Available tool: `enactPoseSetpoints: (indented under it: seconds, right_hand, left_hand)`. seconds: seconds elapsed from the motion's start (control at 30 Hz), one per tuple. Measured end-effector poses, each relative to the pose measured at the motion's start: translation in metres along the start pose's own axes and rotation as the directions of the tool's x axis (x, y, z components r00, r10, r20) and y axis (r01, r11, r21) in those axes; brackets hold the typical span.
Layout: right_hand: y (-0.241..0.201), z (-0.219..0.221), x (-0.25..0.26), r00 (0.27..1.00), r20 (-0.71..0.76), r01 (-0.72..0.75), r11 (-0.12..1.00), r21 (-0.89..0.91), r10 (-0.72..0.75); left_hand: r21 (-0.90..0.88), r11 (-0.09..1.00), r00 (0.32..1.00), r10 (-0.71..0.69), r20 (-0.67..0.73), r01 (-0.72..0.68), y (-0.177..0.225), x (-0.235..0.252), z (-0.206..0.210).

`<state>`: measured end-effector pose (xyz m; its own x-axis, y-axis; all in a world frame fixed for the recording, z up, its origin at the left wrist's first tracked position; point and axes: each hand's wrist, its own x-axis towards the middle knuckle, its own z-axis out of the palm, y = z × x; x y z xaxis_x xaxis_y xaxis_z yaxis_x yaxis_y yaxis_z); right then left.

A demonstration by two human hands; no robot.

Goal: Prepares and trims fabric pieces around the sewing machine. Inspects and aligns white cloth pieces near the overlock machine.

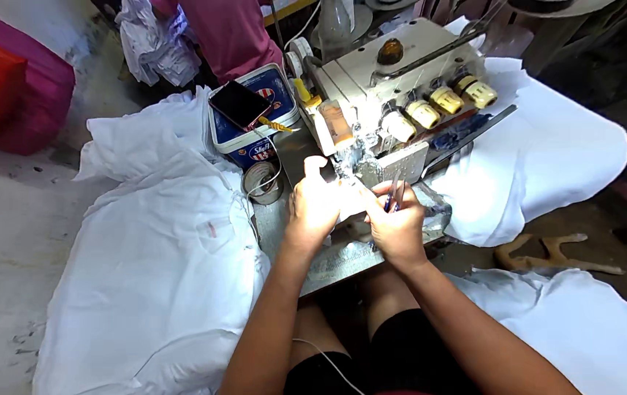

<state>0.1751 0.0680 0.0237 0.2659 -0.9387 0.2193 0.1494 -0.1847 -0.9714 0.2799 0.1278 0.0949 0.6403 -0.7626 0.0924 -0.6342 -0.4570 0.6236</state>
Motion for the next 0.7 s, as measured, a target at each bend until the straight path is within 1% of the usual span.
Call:
enactPoseSetpoints:
  seconds: [0.1, 0.2, 0.27, 0.3, 0.37, 0.43, 0.5, 0.53, 0.63, 0.7]
  right_hand:
    - [0.001, -0.002, 0.001, 0.999, 0.033, 0.037, 0.999, -0.025, -0.037]
    - [0.009, -0.013, -0.003, 0.973, 0.146, 0.185, 0.981, -0.05, -0.176]
    - [0.011, -0.023, -0.006, 0.945, 0.231, 0.259, 0.961, -0.097, -0.232]
    - [0.009, -0.026, -0.007, 0.935, 0.249, 0.291, 0.948, -0.132, -0.252]
    - [0.003, -0.032, -0.009, 0.929, 0.256, 0.334, 0.903, -0.268, -0.268]
    - [-0.003, -0.036, -0.008, 0.905, 0.274, 0.419, 0.8, -0.429, -0.326]
    - [-0.01, -0.039, -0.004, 0.845, 0.316, 0.533, 0.636, -0.558, -0.431]
    - [-0.014, -0.039, -0.001, 0.817, 0.354, 0.571, 0.554, -0.606, -0.455]
    - [-0.028, -0.032, 0.007, 0.764, 0.466, 0.631, 0.363, -0.686, -0.446]
    - [-0.035, -0.024, 0.011, 0.752, 0.525, 0.649, 0.307, -0.697, -0.399]
  left_hand:
    - [0.081, 0.996, 1.0, -0.02, -0.017, 0.021, 0.002, 0.005, 0.0]
    - [0.166, 0.986, 0.998, 0.033, -0.06, -0.023, -0.003, 0.013, -0.001]
    - [0.138, 0.99, 0.992, 0.054, -0.113, -0.038, -0.008, 0.017, -0.002]
    - [0.088, 0.995, 0.989, 0.059, -0.138, -0.047, -0.012, 0.017, -0.003]
    - [0.014, 0.997, 0.98, 0.073, -0.184, -0.072, -0.021, 0.015, -0.005]
    - [-0.011, 0.991, 0.964, 0.126, -0.235, -0.133, -0.031, 0.008, -0.008]
    - [-0.03, 0.983, 0.945, 0.164, -0.284, -0.18, -0.034, -0.004, -0.012]
    - [-0.049, 0.982, 0.94, 0.159, -0.302, -0.182, -0.034, -0.012, -0.013]
    - [-0.112, 0.982, 0.945, 0.112, -0.308, -0.153, -0.027, -0.033, -0.016]
    - [-0.149, 0.975, 0.941, 0.111, -0.32, -0.166, -0.024, -0.044, -0.014]
